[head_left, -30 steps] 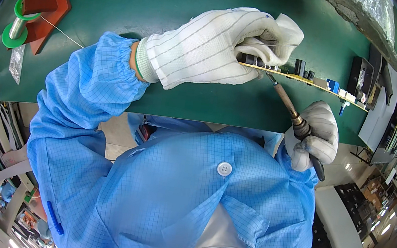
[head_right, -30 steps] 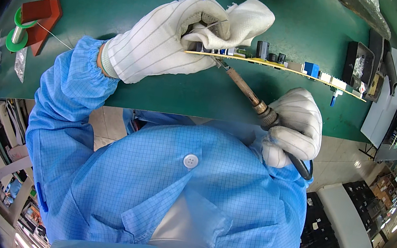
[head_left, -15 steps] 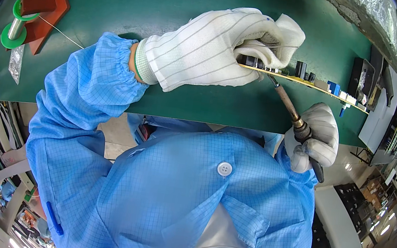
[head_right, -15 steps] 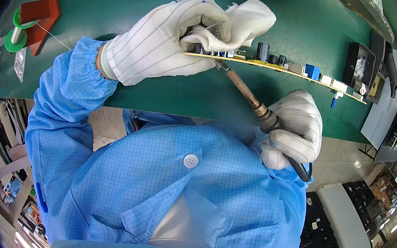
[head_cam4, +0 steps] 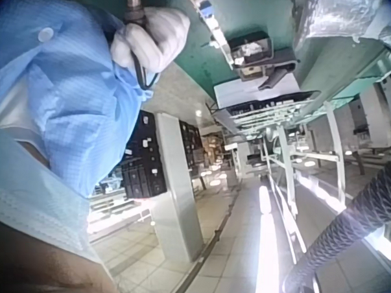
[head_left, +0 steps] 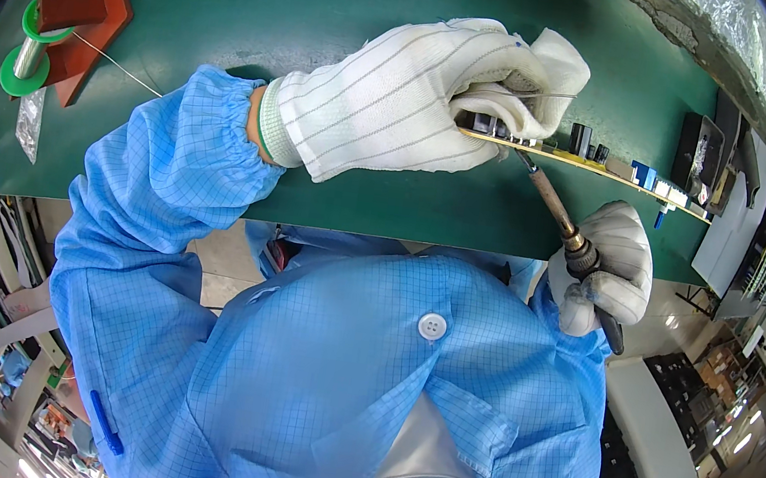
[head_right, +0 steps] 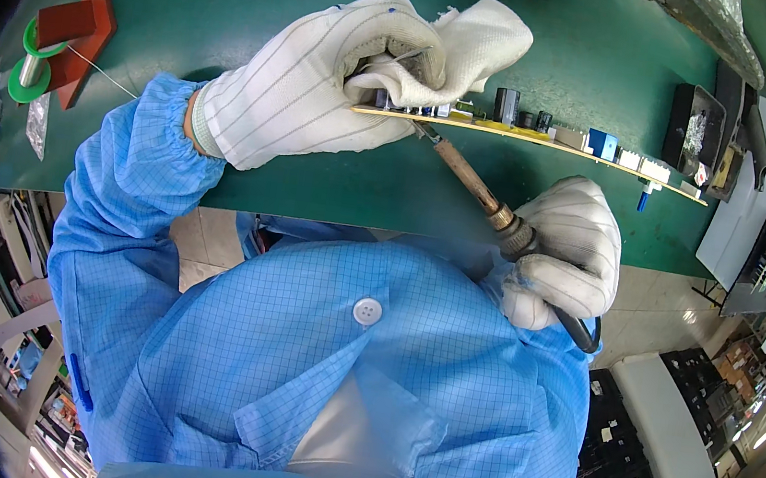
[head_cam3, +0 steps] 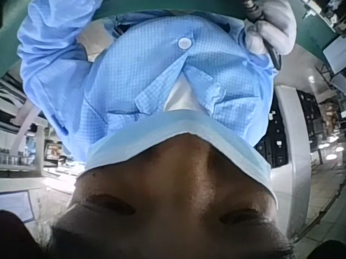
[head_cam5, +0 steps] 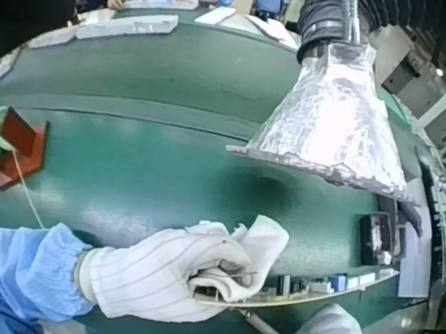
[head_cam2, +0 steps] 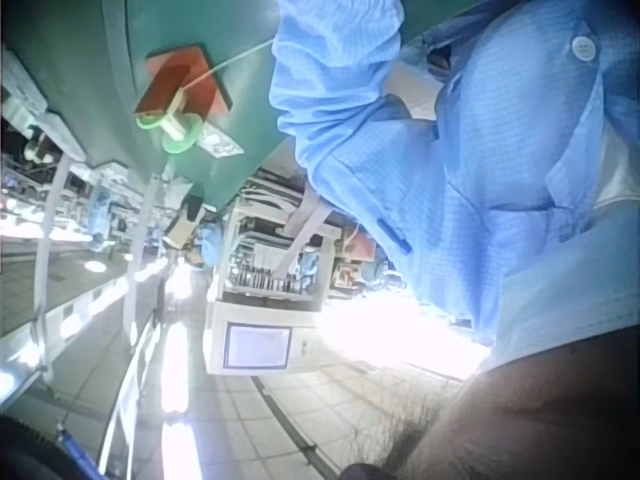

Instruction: Soldering electronic components onto printed circuit boards at a manual assembly station.

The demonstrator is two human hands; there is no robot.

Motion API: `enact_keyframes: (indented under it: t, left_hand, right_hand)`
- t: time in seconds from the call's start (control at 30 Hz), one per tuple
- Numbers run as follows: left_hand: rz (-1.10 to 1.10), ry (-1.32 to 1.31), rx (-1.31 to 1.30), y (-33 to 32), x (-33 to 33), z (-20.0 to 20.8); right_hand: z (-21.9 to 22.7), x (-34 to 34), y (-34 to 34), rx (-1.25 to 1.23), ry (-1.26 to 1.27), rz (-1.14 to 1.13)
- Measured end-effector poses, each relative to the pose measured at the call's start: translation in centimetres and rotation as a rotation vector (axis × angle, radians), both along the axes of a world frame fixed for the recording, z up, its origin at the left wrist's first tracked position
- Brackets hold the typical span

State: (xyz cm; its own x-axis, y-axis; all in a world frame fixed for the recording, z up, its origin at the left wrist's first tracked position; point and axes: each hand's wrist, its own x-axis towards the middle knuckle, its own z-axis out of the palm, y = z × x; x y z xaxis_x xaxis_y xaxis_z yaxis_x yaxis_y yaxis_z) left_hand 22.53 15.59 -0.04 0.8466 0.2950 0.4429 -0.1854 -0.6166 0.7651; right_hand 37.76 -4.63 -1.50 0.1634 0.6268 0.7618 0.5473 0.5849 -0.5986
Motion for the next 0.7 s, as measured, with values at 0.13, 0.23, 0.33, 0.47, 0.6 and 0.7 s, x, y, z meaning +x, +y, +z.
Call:
enact_keyframes:
  t: [0.13,0.23,0.33,0.47,0.6,0.7]
  left_hand:
    - [-0.045,-0.025,-0.040,0.2,0.6,0.7]
    - [-0.052,-0.038,-0.085,0.0,0.6,0.7]
    - [-0.043,-0.039,-0.034,-0.1,0.5,0.6]
    - [-0.054,-0.055,-0.058,0.0,0.4,0.8]
    - [-0.062,-0.021,-0.030,0.1,0.3,0.6]
    - [-0.058,-0.029,-0.069,0.0,0.3,0.6]
  right_hand:
    - [1.2,-0.1,-0.3,-0.009,-0.024,-0.026]
    - [1.1,0.2,0.0,0.017,-0.029,0.004]
    - [1.0,0.4,0.2,0.038,-0.037,0.029]
    - [1.0,0.6,0.4,0.067,-0.050,0.056]
    - [1.3,0.6,0.4,0.082,-0.064,0.081]
    - [1.5,0.7,0.4,-0.045,-0.064,0.033]
